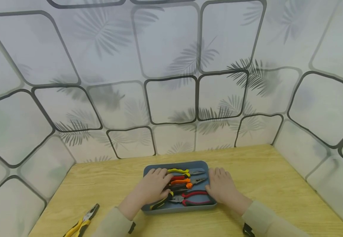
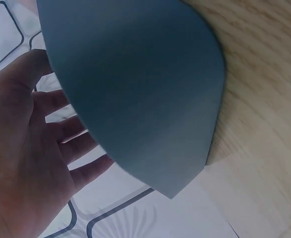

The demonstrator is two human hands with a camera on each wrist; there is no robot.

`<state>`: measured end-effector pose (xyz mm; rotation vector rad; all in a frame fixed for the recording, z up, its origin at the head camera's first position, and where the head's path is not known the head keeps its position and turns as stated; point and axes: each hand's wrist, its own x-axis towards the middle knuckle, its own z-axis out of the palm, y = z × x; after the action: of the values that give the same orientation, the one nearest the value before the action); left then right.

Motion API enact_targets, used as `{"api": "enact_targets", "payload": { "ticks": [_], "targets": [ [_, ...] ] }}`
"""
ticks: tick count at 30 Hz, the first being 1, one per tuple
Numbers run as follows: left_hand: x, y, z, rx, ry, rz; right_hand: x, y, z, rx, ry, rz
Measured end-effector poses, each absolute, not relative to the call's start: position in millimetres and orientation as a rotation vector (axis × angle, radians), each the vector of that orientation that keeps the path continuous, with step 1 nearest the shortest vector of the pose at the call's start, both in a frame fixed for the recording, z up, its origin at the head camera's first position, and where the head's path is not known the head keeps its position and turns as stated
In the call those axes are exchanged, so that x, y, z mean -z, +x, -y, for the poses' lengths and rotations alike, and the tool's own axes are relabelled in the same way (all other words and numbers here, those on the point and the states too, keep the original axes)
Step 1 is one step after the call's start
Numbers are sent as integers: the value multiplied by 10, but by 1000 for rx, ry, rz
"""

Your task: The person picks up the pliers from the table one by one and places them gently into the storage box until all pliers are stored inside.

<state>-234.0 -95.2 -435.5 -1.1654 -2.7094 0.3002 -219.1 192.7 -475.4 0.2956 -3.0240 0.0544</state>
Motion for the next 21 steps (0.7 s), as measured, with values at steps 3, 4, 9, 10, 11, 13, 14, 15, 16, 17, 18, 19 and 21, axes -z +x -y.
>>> {"api": "enact_targets", "payload": {
  "ticks": [3,4,9,10,11,13,14,15,16,17,18,19,21],
  "targets": [
    [4352,-2341,967,-315,-1162,2707,4750,-2194,-1930,-48,291,3034],
    [4356,-2342,973,-317,-1161,2708,4748,-2194,-1931,-54,290,3036],
    [4345,-2338,1007,-311,-1152,2707,4734,-2189,-1928,-60,287,3041],
    [4342,-2334,1015,-306,-1151,2707,4732,-2187,-1928,-62,287,3040],
    [4333,-2329,1023,-306,-1151,2708,4728,-2185,-1927,-62,287,3038],
    [4322,-2318,1041,-300,-1155,2708,4727,-2183,-1926,-63,287,3034],
    [4318,-2314,1049,-298,-1156,2708,4729,-2183,-1926,-63,287,3033],
    [4315,-2309,1059,-296,-1157,2708,4728,-2181,-1925,-63,287,3031],
    [4314,-2307,1069,-292,-1158,2710,4728,-2180,-1925,-62,288,3029],
    [4313,-2305,1078,-291,-1157,2708,4727,-2178,-1924,-62,288,3028],
    [4313,-2303,1087,-290,-1155,2706,4730,-2179,-1924,-61,288,3028],
    [4319,-2305,1097,-291,-1153,2702,4729,-2178,-1923,-60,287,3028],
    [4321,-2303,1115,-280,-1151,2697,4726,-2173,-1921,-64,286,3028]
  ]
}}
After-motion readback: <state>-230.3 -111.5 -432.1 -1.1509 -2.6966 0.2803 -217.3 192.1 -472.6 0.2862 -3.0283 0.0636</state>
